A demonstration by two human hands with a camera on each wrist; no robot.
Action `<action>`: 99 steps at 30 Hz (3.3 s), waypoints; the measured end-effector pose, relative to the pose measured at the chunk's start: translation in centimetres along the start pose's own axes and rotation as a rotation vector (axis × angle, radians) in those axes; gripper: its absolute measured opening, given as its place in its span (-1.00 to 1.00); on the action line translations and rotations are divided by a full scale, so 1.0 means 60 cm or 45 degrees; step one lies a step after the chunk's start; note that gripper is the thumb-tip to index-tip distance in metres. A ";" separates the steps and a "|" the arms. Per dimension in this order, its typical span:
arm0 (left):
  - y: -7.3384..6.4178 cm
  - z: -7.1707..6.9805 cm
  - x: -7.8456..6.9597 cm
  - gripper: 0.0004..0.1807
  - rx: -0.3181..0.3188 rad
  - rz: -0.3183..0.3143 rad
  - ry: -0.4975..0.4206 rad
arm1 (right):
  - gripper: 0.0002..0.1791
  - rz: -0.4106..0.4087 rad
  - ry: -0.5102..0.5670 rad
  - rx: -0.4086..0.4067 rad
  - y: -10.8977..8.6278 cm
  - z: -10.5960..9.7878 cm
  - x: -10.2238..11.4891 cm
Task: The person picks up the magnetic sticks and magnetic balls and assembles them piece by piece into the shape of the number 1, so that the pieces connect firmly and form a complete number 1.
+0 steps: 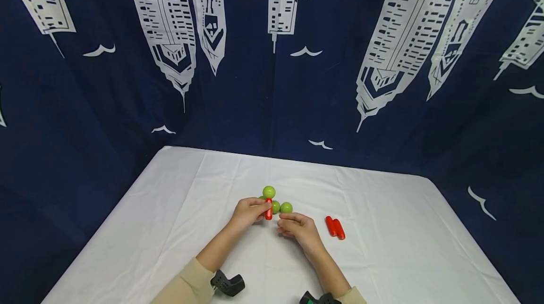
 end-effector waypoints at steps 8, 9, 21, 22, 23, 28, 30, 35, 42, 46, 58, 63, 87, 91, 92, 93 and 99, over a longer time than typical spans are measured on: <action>0.010 -0.028 0.006 -0.68 -0.067 -0.018 -0.017 | -0.60 0.005 0.022 0.031 -0.005 0.005 0.002; 0.012 -0.031 0.006 -0.67 -0.074 -0.016 -0.022 | -0.60 0.006 0.028 0.035 -0.005 0.005 0.003; 0.029 -0.066 0.031 -0.71 -0.179 -0.045 -0.074 | -0.62 0.017 0.059 0.053 -0.002 0.003 0.000; 0.029 -0.068 0.034 -0.71 -0.180 -0.047 -0.075 | -0.62 0.015 0.061 0.055 -0.002 0.003 0.000; 0.030 -0.068 0.037 -0.72 -0.180 -0.049 -0.080 | -0.62 0.014 0.062 0.057 -0.002 0.003 0.000; 0.032 -0.069 0.048 -0.71 -0.178 -0.069 -0.106 | -0.61 0.009 0.063 0.071 -0.005 0.006 0.003; 0.032 -0.069 0.050 -0.71 -0.170 -0.065 -0.119 | -0.61 0.006 0.055 0.071 -0.006 0.006 0.004; 0.033 -0.069 0.053 -0.70 -0.156 -0.047 -0.129 | -0.62 -0.013 0.029 0.061 -0.006 0.006 0.007; 0.033 -0.069 0.056 -0.71 -0.161 -0.044 -0.111 | -0.63 -0.078 -0.024 0.018 -0.002 0.008 0.029; 0.033 -0.069 0.058 -0.73 -0.161 -0.034 -0.106 | -0.64 -0.093 -0.071 -0.006 0.009 0.010 0.046; 0.032 -0.073 0.061 -0.67 -0.120 -0.010 -0.064 | -0.69 -0.207 -0.197 -0.090 0.066 0.022 0.074; 0.030 -0.069 0.061 -0.68 -0.119 0.023 -0.060 | -0.70 -0.245 -0.245 -0.095 0.081 0.027 0.086; 0.026 -0.069 0.062 -0.67 -0.088 0.017 -0.097 | -0.61 -0.422 -1.028 0.047 0.152 0.033 0.087; 0.023 -0.070 0.058 -0.70 -0.080 0.031 -0.122 | -0.58 -0.450 -1.135 0.057 0.149 0.038 0.083; 0.022 -0.070 0.054 -0.70 -0.073 0.037 -0.124 | -0.57 -0.465 -1.166 0.059 0.147 0.040 0.082; 0.019 -0.071 0.047 -0.71 -0.068 0.043 -0.125 | -0.57 -0.481 -1.198 0.059 0.146 0.041 0.082; 0.002 -0.072 0.007 -0.72 -0.044 0.068 -0.123 | -0.60 -0.561 -1.345 0.058 0.140 0.048 0.079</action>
Point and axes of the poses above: each hand's wrist, its own y-axis towards the middle knuckle, its own z-axis out of the palm, x = y × z, the point moved 1 cm from there along y, towards the middle knuckle, and after that the axes turned 13 degrees about z, right-handed, at the moved point
